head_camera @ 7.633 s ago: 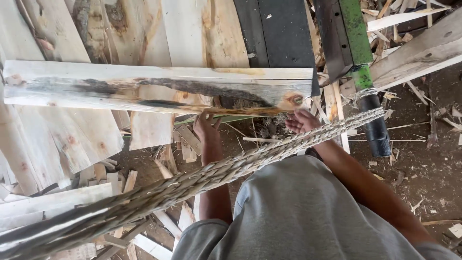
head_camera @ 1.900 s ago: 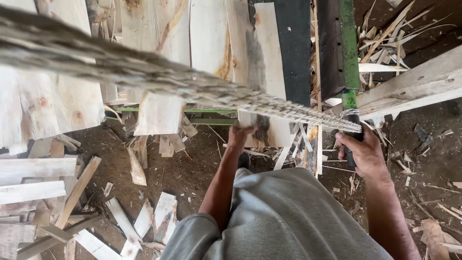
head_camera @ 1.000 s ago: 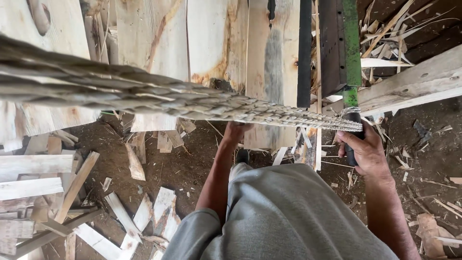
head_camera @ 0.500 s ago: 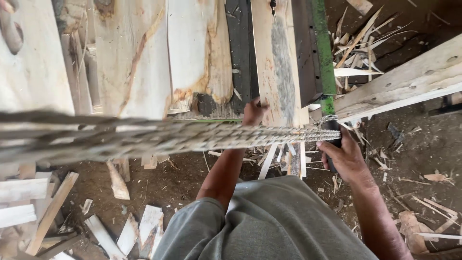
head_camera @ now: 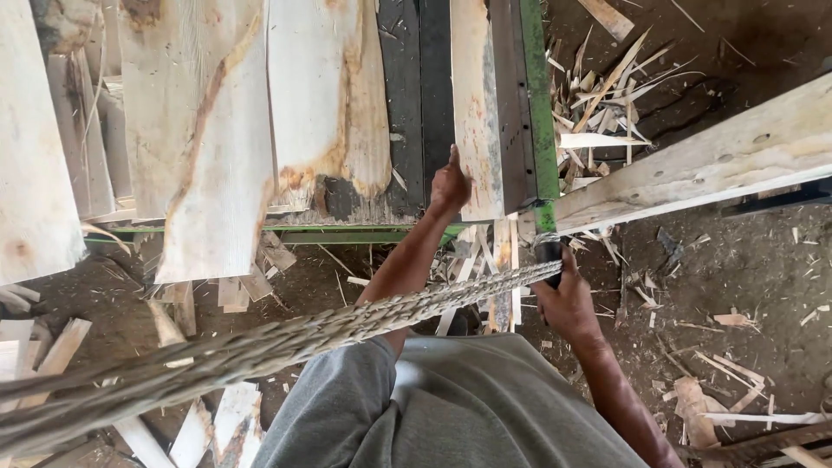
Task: Manually trimming thin wood planks or veneers using a large lever-operated shear blade.
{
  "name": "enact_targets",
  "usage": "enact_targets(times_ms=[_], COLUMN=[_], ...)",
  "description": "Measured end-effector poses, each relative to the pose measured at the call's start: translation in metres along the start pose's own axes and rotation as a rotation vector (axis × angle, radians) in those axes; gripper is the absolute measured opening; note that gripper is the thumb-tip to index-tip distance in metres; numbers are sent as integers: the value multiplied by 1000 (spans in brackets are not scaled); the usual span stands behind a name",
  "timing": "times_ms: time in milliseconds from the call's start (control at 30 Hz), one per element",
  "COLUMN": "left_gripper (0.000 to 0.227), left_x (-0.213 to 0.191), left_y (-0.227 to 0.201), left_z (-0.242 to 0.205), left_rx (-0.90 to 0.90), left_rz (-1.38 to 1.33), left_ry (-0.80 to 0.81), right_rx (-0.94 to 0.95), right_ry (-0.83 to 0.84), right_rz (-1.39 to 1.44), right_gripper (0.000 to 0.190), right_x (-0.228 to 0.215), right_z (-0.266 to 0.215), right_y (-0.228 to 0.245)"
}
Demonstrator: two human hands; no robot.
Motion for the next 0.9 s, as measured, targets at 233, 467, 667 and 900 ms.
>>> enact_targets(times_ms=[233,467,667,900], left_gripper=[99,97,97,93], left_x=[-9,-17,-13,-23], left_y=[-15,-22,-15,-29], left_z=[17,3,17,-11], left_rx=[-59,-56,-46,-139], left_rz=[-49,-143,-116,-106], left_ry=[45,19,-1,143], right_rx=[-48,-69,-27,73], right_ry=[-15,-36,19,-37], right_rz=[18,-34,67,-27], right_gripper=[73,71,58,57], right_x=[11,20,11,-33], right_z=[23,32,12,-42], right_y=[-28,-35,-12,71])
Point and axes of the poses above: each hand's wrist, its own z-axis towards the middle knuckle, its own x-axis out of the palm, y = z × x, the point moved 4 cm from there along z, towards the middle knuckle, and after that the axes turned 15 degrees about y, right-handed, at the moved point
